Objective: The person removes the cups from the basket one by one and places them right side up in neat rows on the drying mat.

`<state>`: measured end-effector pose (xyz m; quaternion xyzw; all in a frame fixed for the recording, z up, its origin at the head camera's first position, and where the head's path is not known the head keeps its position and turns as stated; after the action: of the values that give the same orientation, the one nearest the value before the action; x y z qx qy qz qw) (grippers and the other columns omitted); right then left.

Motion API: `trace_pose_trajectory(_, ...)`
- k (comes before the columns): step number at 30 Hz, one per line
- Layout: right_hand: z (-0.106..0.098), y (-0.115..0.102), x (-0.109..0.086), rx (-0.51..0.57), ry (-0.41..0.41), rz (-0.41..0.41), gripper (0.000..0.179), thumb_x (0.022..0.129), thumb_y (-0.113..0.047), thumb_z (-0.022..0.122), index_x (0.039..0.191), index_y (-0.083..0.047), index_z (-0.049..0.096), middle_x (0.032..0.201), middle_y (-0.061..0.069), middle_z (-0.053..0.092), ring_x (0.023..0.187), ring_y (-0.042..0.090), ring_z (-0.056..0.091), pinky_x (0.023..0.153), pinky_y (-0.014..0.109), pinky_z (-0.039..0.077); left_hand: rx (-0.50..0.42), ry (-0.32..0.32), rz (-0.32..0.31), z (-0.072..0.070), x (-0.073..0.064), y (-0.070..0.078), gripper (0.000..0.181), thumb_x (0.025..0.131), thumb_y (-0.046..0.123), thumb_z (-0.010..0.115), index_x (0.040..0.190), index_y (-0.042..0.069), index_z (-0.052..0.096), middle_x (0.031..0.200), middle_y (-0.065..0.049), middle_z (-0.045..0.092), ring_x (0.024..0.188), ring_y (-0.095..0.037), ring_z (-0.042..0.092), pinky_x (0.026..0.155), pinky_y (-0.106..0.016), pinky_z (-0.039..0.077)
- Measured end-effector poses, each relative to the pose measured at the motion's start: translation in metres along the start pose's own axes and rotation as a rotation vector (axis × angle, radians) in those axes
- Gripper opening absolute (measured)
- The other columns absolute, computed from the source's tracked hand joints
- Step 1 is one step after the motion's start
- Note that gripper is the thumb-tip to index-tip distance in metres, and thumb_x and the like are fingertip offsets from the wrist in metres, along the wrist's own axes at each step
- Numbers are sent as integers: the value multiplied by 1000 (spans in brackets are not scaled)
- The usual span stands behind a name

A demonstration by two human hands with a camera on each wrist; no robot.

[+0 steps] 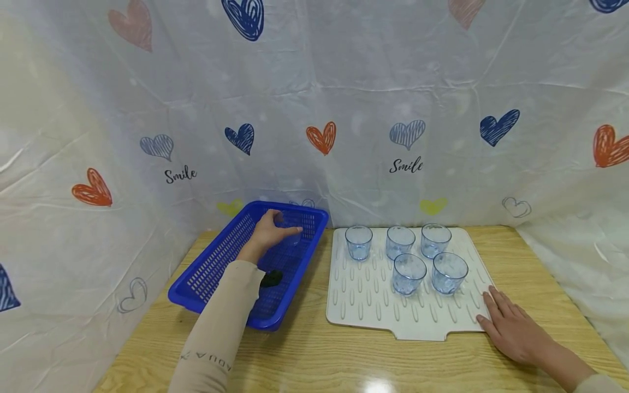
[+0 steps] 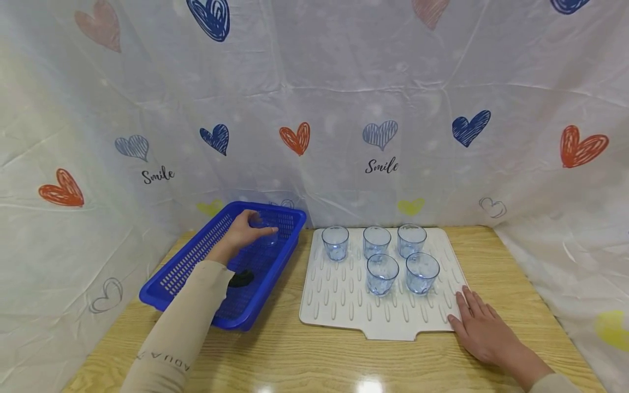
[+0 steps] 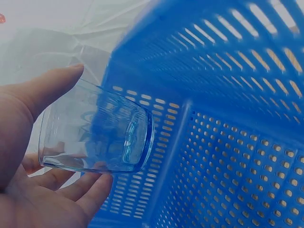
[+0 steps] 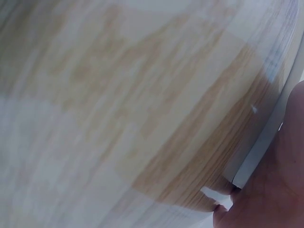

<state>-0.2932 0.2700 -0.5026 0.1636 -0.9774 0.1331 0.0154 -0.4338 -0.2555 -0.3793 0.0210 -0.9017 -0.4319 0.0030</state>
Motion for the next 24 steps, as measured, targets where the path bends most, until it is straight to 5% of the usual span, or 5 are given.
trace_pose_trajectory(24,0,1,0,23,-17,5,69,110,-37,44,148,20,34,156,41,25,142,60,26,110,74,25,-17,0,35,2,-12,19,90,89,41,80,156,5,32,152,-20,44,138,-41,44,108,-58,44)
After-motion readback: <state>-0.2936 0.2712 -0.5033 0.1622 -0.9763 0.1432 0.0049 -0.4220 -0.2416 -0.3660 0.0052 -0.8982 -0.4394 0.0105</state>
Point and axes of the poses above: each hand's wrist, its own x-axis towards the middle knuckle, its own z-axis out of the palm, y = z × x, the point moved 7 cm from there along x, towards the middle knuckle
